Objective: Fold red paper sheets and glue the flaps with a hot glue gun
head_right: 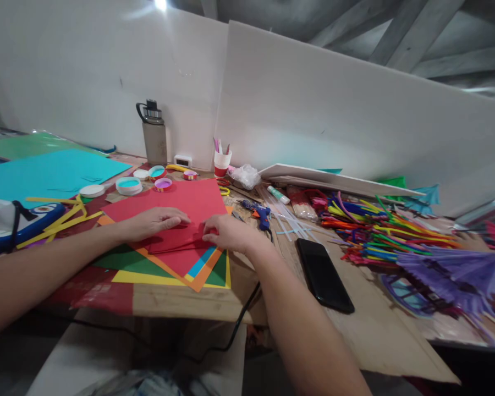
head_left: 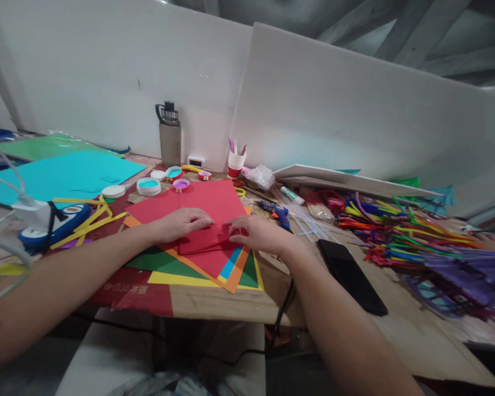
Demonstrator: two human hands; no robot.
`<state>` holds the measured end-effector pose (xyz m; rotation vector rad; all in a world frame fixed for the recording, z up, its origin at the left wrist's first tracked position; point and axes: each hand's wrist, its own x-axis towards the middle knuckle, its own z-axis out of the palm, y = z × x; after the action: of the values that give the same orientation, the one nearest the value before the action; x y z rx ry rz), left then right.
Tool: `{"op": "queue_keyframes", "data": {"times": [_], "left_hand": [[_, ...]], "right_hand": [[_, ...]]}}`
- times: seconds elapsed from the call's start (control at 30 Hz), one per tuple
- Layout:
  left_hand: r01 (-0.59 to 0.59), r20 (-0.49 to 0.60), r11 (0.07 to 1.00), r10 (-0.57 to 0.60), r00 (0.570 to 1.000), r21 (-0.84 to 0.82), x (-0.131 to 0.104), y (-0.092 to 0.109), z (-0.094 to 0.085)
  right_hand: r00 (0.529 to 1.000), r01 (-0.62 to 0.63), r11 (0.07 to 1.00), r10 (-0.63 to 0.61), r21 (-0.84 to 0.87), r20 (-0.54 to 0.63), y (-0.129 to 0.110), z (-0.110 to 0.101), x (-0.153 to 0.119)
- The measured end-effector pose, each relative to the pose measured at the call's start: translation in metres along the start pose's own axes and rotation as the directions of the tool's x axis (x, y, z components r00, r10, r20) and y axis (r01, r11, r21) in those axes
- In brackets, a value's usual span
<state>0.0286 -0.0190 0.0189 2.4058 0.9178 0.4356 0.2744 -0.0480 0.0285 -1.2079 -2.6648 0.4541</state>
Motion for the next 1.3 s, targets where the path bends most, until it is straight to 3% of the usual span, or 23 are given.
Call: {"op": "queue_keyframes", "data": {"times": [0.13,0.3,0.47,0.67,0.8,0.9,1.07,1.13,1.3], "left_hand": [[0.002,0.006,1.0,-0.002,1.0,-0.028,-0.001,0.004,-0.004],[-0.087,0.073,0.996,0.086,0.994,0.008,-0.005,0.012,-0.013],[-0.141,0.105,0.954,0.117,0.988,0.266,-0.009,0.016,-0.015],[-0.044,0.058,0.899,0.02,0.998,0.435,-0.008,0.013,-0.018],[0.026,-0.017,0.912,-0.021,1.0,0.409,-0.008,0.013,-0.023],[0.098,-0.114,0.931,-0.062,0.992,0.352,-0.007,0.011,-0.025],[0.153,-0.252,0.966,-0.098,0.963,0.206,-0.006,0.005,-0.027],[0.157,-0.238,0.971,-0.111,0.965,0.181,-0.006,0.003,-0.028],[0.167,-0.047,0.966,-0.161,0.986,0.198,-0.007,0.0,-0.026]], "right_hand": [[0.997,-0.015,0.997,0.009,-0.076,-0.078,-0.007,-0.002,-0.001],[0.985,-0.047,0.986,0.019,-0.162,-0.171,-0.01,-0.002,-0.001],[0.941,-0.112,0.976,0.044,-0.187,-0.334,-0.007,-0.001,-0.001],[0.937,-0.122,0.978,0.059,-0.166,-0.344,-0.004,-0.003,-0.002],[0.936,-0.116,0.979,0.052,-0.167,-0.347,0.0,-0.004,-0.003],[0.926,-0.209,0.963,0.14,-0.168,-0.352,0.003,-0.005,-0.003],[0.846,-0.346,0.926,0.238,-0.152,-0.476,0.003,-0.006,-0.001],[0.818,-0.379,0.912,0.253,-0.154,-0.517,0.004,-0.006,0.0],[0.789,-0.424,0.894,0.285,-0.146,-0.545,0.004,-0.004,0.001]]}}
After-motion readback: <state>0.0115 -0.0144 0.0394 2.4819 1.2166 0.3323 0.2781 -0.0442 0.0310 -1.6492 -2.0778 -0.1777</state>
